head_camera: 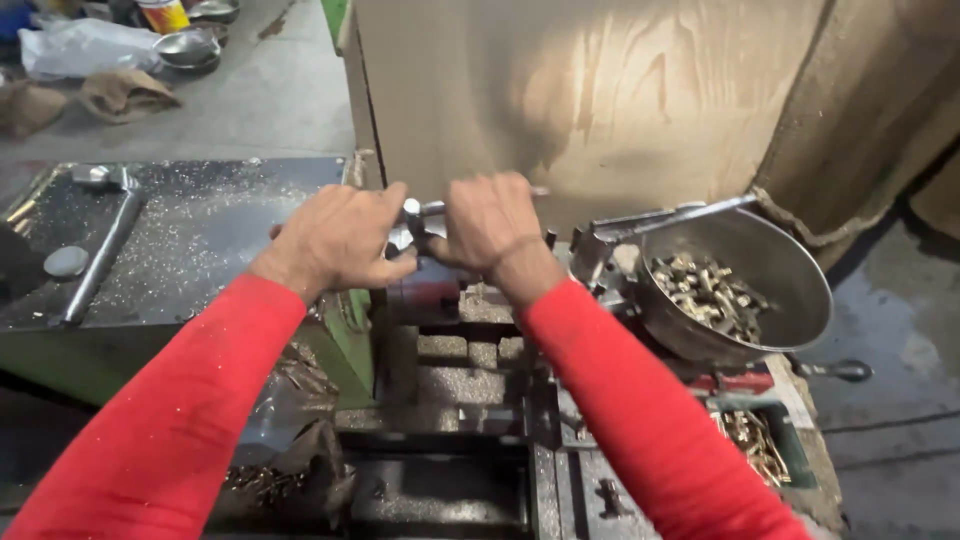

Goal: The person operates a metal lathe to machine small metal parts. They repeatedly pick up parts from a container, secure them in the lathe chuck, run the machine, and then remove the finished parts, placing them into a tray.

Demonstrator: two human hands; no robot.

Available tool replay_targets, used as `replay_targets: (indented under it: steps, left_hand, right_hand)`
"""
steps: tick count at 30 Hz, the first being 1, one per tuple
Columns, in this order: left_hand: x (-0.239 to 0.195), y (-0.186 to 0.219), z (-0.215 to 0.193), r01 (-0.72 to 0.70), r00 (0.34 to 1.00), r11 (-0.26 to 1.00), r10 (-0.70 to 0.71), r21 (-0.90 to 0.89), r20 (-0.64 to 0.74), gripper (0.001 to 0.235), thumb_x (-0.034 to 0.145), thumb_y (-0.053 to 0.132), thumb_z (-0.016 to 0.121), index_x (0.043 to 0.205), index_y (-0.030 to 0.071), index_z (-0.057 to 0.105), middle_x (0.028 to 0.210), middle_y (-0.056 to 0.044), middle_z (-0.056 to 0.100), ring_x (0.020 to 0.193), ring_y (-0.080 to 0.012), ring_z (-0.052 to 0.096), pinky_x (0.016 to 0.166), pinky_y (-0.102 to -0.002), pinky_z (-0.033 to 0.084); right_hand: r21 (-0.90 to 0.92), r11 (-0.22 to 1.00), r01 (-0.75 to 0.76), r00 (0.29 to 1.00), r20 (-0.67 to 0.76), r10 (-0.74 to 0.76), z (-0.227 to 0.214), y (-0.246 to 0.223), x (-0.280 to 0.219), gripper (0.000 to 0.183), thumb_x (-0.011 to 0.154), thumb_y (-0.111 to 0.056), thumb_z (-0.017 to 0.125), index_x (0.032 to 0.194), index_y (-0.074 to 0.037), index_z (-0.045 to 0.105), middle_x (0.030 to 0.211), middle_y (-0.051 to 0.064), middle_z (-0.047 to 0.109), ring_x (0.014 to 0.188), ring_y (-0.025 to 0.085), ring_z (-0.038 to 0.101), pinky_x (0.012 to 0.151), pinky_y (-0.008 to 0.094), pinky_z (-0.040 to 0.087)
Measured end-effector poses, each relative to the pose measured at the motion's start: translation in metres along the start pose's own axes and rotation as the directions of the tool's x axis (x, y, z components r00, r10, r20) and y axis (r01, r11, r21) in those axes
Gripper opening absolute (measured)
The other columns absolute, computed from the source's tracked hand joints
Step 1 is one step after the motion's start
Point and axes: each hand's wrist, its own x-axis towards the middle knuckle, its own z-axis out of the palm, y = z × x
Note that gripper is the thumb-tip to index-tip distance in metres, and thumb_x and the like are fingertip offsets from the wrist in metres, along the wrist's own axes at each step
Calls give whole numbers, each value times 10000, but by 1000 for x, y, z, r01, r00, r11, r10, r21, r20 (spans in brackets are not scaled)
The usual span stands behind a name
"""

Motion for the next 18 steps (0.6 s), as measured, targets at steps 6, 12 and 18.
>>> replay_targets:
  steps: [6, 12, 18]
  left_hand:
    - [9, 1, -9, -96, 995, 995, 97, -34, 38, 532, 774, 485, 721, 990, 13, 608, 815, -240, 704, 802, -460, 681, 742, -544, 543]
    - [7, 27, -28, 130, 973, 981, -155, 146, 170, 533, 895, 596, 595, 967, 89, 744, 872, -185, 726, 846, -389, 711, 734, -509, 559]
    - [-32, -7, -6, 66, 996, 972, -78, 224, 43, 485, 980, 542, 557, 795, 126, 724, 632, -100, 657, 616, -314, 724, 548, -469, 554]
  right_hand:
    - [44, 999, -20, 956, -293, 32, 8, -6, -19, 453, 647, -398, 829, 949, -89, 691, 982, 132, 686, 941, 321, 661, 870, 481, 483]
    - [178, 983, 48, 899, -437, 35, 26, -26, -107, 851, 735, -349, 819, 1458, -71, 467, 1503, 215, 400, 1410, 410, 366, 1161, 528, 308]
    - [315, 939, -137, 821, -494, 286, 39, 16, -320, 793, 860, -327, 806, 1502, -79, 411, 1564, 251, 352, 1443, 455, 363, 1205, 525, 311]
